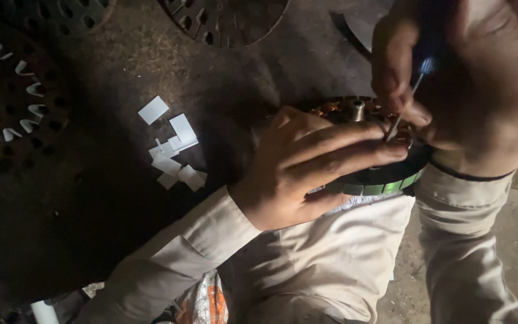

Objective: The person inserts small white insulating pieces into the slots of a motor stator and uses a screwdriver to press them into place. They repeatedly pick up pieces, place them into the stator, and adjust them with the tool.

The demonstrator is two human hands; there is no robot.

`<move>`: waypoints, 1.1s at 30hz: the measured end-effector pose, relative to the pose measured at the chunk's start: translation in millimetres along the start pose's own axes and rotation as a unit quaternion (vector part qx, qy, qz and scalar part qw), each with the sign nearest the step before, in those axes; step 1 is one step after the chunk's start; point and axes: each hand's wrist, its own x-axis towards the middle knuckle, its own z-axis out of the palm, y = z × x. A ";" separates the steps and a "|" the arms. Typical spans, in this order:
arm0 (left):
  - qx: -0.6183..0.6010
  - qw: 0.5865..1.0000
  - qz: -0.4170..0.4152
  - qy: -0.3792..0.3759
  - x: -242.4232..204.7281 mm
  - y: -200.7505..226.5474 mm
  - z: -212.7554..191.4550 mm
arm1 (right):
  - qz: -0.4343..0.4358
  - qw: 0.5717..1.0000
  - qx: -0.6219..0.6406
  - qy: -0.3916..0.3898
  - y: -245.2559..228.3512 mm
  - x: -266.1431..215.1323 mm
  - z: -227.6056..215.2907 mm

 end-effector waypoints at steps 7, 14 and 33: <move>0.012 1.000 -0.002 0.001 -4.2 -1.0 2.7 | 0.023 0.999 0.026 -0.016 0.8 -1.2 -6.3; 0.018 1.000 0.015 0.002 -2.9 -3.3 4.0 | 0.062 0.991 0.063 -0.098 7.9 6.6 -27.7; 0.009 1.000 0.003 0.011 -2.1 -4.4 3.9 | -0.046 0.992 -0.007 0.117 -17.1 -2.4 36.3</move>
